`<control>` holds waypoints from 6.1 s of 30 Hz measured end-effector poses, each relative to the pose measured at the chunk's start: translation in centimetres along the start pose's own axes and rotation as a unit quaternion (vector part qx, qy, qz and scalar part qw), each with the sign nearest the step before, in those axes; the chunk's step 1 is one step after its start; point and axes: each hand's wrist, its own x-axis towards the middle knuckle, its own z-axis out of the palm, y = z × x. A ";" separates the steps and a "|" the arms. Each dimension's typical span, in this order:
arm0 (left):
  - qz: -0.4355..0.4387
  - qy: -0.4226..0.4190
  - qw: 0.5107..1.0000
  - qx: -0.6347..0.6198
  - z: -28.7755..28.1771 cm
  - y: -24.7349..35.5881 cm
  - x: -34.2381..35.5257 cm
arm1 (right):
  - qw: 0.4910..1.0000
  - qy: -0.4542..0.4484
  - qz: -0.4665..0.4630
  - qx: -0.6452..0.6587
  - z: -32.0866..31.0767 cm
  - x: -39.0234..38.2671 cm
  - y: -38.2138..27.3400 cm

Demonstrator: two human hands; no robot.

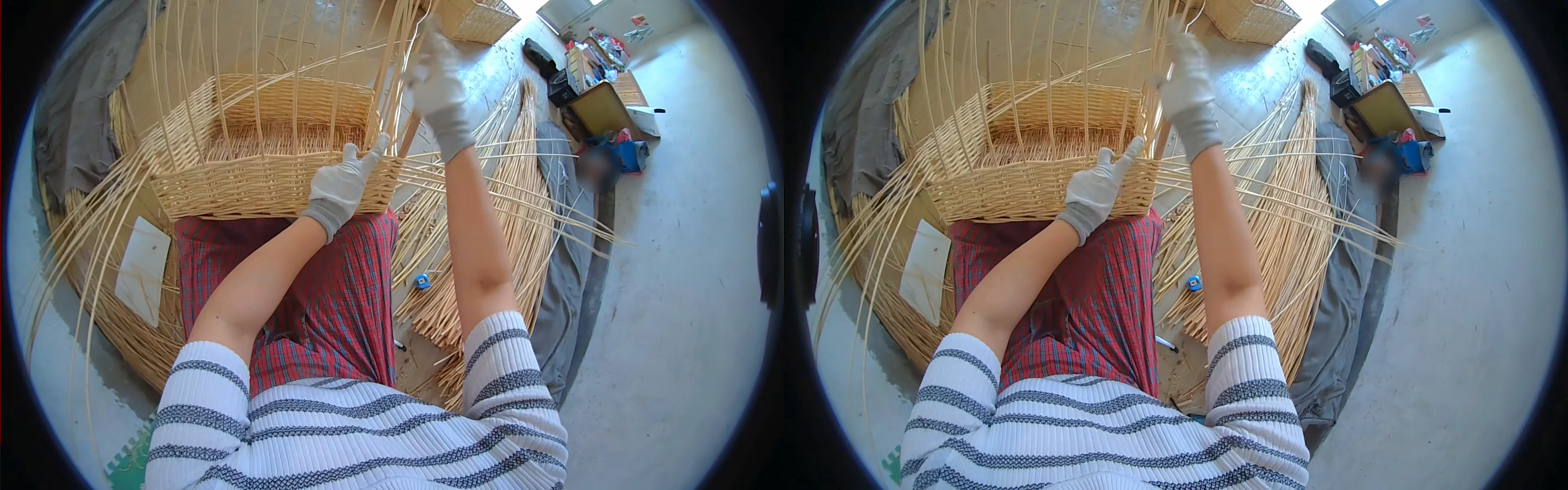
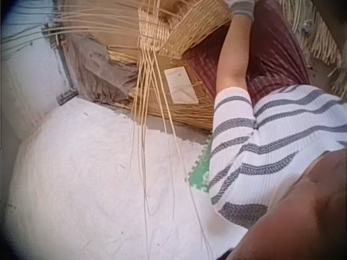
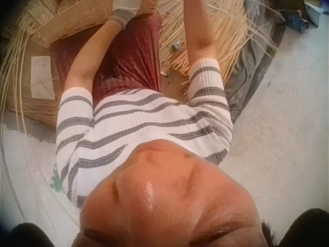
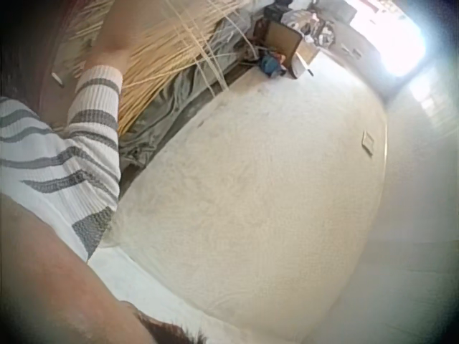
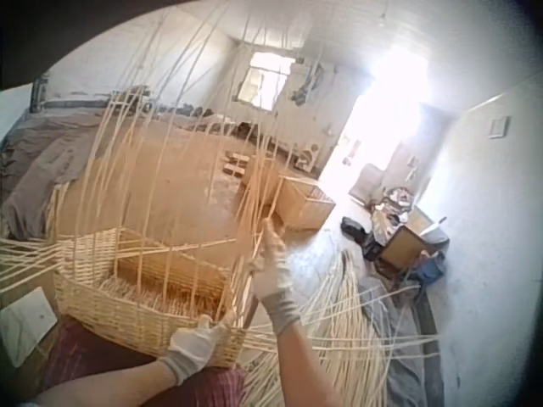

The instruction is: Weave a rectangular wicker basket using long flexible reeds.

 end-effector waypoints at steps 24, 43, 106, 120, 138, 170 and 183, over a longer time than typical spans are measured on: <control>0.143 0.155 0.968 -0.138 0.3 0.2 2.0 | 0.705 0.264 0.370 0.545 1.0 -14.3 7.6; 0.146 0.146 0.967 -0.151 1.0 0.9 2.7 | 0.861 -0.099 0.076 0.493 -0.8 -12.6 -10.7; -0.111 0.434 0.731 -0.514 -7.8 -26.0 -17.7 | 0.693 -0.071 0.323 0.641 13.2 -11.8 -19.0; -0.187 0.161 0.837 -0.489 -2.8 -32.7 -10.4 | 0.795 -0.023 0.368 0.481 10.8 -9.2 -23.1; -0.301 0.084 0.711 -0.630 -0.6 -35.4 -8.4 | 0.902 0.234 0.133 0.338 20.7 10.8 -31.7; -0.272 -0.105 0.793 -0.535 -8.2 -26.0 -4.4 | 0.585 0.100 0.164 0.788 9.6 -9.7 -17.2; -0.251 -0.116 0.812 -0.515 -6.6 -16.0 -0.3 | 0.959 -0.005 0.167 0.227 6.3 -2.1 -16.9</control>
